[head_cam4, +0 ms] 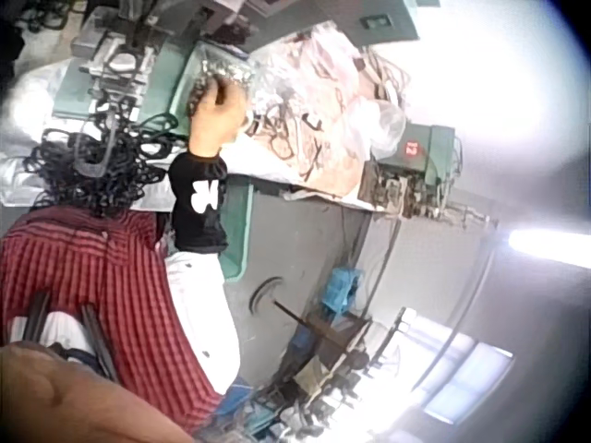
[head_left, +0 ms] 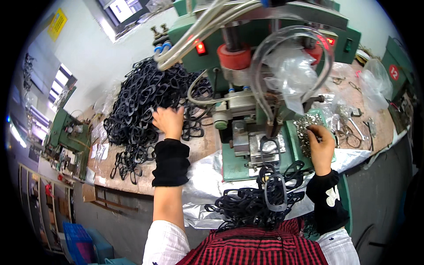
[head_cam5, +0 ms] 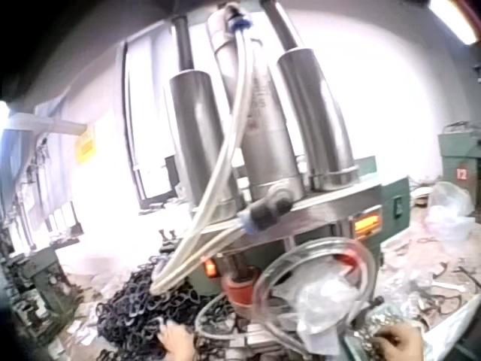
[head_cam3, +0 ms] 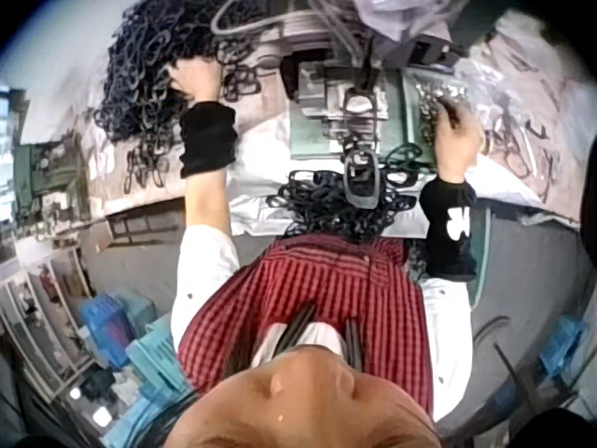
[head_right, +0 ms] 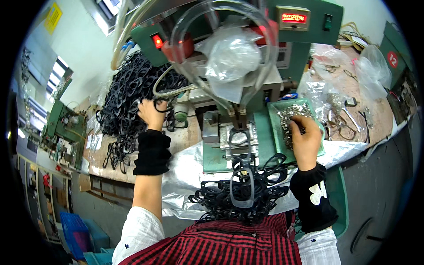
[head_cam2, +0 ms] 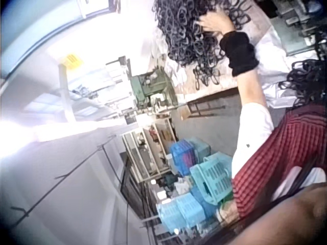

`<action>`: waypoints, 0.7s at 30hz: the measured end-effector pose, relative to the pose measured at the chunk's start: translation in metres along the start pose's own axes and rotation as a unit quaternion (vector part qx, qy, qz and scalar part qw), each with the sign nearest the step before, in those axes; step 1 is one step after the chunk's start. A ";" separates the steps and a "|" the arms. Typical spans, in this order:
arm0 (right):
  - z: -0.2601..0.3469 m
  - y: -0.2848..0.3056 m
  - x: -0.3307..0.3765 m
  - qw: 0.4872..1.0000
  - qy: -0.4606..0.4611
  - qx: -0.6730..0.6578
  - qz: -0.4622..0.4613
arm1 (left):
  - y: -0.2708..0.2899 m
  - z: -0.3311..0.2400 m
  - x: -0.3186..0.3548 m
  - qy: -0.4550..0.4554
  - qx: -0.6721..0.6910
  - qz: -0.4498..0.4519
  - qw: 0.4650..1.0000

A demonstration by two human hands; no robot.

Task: The person repeatedly picks black plastic frames and small metal pins, places them into a press machine, and removes the assembled units. The person handles the parts one at a time and accumulates finished assemblies on the workbench.

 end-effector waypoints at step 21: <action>0.098 -0.032 0.039 0.945 -0.031 -0.300 0.125 | 0.065 -0.051 0.129 0.136 0.771 -0.091 0.616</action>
Point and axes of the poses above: each hand's wrist, its own x-axis away from the middle knuckle, its own y-axis out of the back of the hand, z = x × y, the point moved 3 cm from there along -x, towards the middle knuckle, and after that the axes turned 14 degrees about -y, right-handed, at the moved point
